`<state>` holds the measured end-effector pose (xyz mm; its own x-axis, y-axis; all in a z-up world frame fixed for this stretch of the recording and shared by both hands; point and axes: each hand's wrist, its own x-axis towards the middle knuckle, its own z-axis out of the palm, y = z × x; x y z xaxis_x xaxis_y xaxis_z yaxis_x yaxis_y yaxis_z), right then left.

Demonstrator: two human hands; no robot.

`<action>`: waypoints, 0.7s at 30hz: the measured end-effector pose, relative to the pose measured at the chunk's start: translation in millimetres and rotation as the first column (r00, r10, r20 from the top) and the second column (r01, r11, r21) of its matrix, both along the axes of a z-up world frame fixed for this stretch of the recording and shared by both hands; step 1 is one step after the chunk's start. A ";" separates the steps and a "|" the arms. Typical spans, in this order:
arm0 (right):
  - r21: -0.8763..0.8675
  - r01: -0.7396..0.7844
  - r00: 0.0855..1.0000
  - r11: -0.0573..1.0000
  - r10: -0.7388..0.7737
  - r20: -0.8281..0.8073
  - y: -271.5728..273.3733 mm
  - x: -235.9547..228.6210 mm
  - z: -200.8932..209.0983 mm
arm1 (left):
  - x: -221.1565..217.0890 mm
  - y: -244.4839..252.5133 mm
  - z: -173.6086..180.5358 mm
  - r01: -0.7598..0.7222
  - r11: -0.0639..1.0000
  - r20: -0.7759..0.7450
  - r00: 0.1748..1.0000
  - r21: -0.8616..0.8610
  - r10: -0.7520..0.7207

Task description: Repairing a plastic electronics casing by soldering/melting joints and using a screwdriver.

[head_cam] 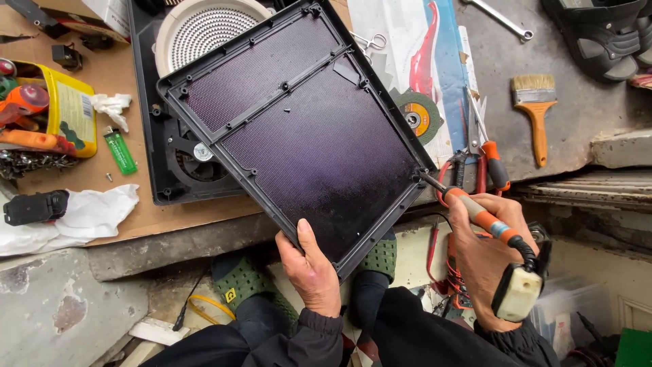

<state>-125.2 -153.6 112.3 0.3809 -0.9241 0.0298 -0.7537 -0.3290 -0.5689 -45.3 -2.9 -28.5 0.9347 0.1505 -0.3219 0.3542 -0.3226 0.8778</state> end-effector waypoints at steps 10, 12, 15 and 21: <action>-0.065 -0.015 1.000 0.998 0.016 0.018 -5.4 -5.0 -17.6 | -0.1 -0.8 1.1 0.003 1.000 0.034 0.999 -0.008 -0.003; -0.027 -0.018 0.992 0.999 0.021 0.127 -3.5 -0.8 -14.7 | -0.1 -0.4 0.6 0.005 1.000 0.024 1.000 -0.005 -0.005; -0.043 -0.047 0.993 0.998 0.051 0.110 -2.0 -1.8 -12.4 | 0.3 -0.6 2.0 0.002 1.000 0.013 1.000 -0.010 -0.002; -0.136 0.044 0.997 0.990 -0.035 0.068 -13.4 -4.1 -8.2 | 0.7 -0.1 0.8 0.001 1.000 0.005 1.000 0.005 -0.001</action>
